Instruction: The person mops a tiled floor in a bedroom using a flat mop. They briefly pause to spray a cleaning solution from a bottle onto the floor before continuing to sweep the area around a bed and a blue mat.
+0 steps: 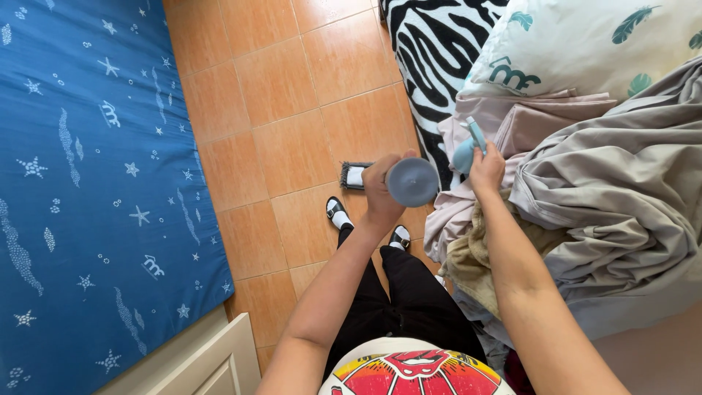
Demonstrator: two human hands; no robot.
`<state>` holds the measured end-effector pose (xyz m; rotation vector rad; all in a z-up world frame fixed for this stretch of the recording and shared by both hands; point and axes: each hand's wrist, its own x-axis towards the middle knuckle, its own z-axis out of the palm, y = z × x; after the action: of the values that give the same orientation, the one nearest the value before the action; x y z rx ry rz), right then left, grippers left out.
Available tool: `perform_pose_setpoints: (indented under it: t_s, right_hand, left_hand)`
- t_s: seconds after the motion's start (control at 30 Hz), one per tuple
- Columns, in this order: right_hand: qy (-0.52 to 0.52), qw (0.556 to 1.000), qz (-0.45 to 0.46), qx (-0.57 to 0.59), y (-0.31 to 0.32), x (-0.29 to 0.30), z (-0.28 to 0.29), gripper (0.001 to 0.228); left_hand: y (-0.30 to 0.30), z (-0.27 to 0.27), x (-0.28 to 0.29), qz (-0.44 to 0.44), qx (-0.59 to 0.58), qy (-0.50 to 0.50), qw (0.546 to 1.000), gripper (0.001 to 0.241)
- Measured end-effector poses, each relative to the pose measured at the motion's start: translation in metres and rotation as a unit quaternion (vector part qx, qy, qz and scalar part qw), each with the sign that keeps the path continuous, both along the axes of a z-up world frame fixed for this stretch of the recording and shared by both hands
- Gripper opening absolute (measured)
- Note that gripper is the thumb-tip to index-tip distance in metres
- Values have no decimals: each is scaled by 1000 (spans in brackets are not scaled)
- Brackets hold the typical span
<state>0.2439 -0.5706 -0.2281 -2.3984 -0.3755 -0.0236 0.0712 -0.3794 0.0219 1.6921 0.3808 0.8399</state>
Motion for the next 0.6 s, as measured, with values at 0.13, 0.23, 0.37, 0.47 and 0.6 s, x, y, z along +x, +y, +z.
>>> perform_pose_setpoints:
  t_s: [0.13,0.23,0.37,0.47,0.6]
  right_hand:
    - [43,997,-62,2,11,2,13,20]
    - [7,992,-116,38,17,5,17,20]
    - [23,989,-130,69,17,3,11,20]
    - [28,992,-117,31,8,6,-17,21]
    - [70,989,-129,11,10,8,-12,23]
  left_hand:
    - [2,-2,-1,5,30,-13,999,40]
    - [1,-4,0,12,5,-4,1000,41]
    - [1,-4,0,38,-2,5,999,43]
    - [3,-5,1,42,6,7,999,44]
    - [6,-7,2,41,15,17,999,44]
